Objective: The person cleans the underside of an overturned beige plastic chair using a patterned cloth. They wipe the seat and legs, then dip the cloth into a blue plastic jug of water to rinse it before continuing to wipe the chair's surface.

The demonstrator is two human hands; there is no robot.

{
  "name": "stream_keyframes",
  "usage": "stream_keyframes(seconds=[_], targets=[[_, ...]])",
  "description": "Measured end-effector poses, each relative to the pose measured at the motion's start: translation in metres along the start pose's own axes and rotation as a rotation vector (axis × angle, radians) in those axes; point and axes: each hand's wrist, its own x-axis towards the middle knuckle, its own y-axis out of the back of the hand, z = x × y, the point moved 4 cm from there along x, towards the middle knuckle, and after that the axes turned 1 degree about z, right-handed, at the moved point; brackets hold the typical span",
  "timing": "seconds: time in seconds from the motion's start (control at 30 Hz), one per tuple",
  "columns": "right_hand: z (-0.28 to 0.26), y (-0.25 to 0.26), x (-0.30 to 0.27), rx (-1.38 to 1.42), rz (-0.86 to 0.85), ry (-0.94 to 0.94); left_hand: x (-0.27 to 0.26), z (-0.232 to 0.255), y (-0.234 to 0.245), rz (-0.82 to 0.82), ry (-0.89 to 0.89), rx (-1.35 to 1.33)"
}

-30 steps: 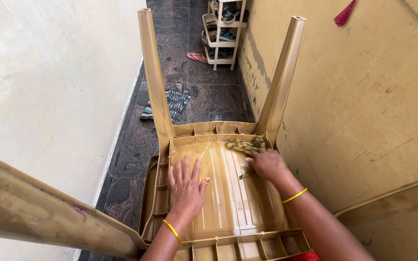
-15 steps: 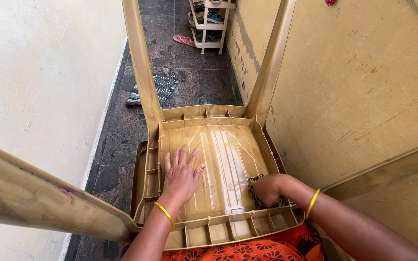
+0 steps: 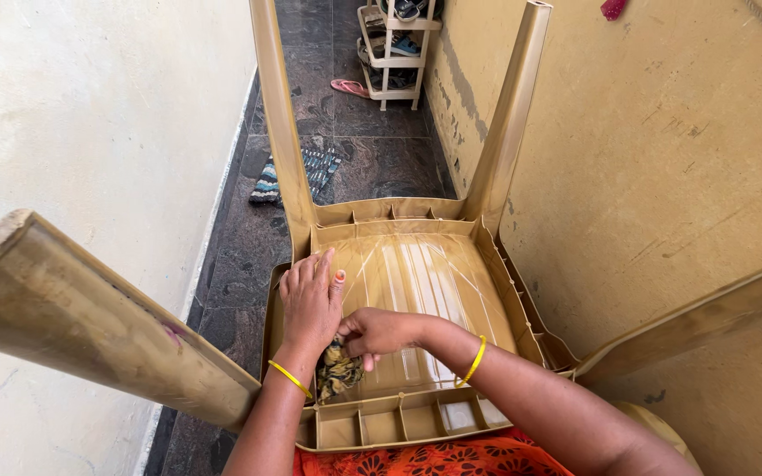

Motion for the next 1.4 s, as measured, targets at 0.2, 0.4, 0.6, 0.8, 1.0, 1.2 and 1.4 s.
stream_keyframes(seconds=[0.2,0.4,0.6,0.8,1.0,1.2,1.4], targets=[[0.029,0.087,-0.098,-0.07,0.048,-0.13,0.003,0.004,0.004,0.004,0.053,-0.137],[0.09,0.151,-0.169,-0.407,0.74,-0.39,-0.005,0.024,-0.019,-0.083,-0.044,-0.046],[0.039,0.055,-0.142,-0.411,0.547,-0.366,-0.017,0.045,-0.03,-0.166,-0.181,0.018],[0.05,0.031,-0.13,-0.647,0.709,-0.12,-0.027,0.054,-0.033,-0.275,-0.147,-0.007],[0.111,0.141,-0.188,0.145,1.128,-0.037,-0.038,0.078,-0.052,-0.463,-0.215,-0.05],[0.133,0.223,-0.205,0.086,1.441,-0.012,-0.059,0.079,-0.076,-0.722,-0.328,0.05],[0.176,0.217,-0.154,-0.58,0.995,-0.546,-0.056,0.076,-0.082,-0.78,-0.318,0.059]])
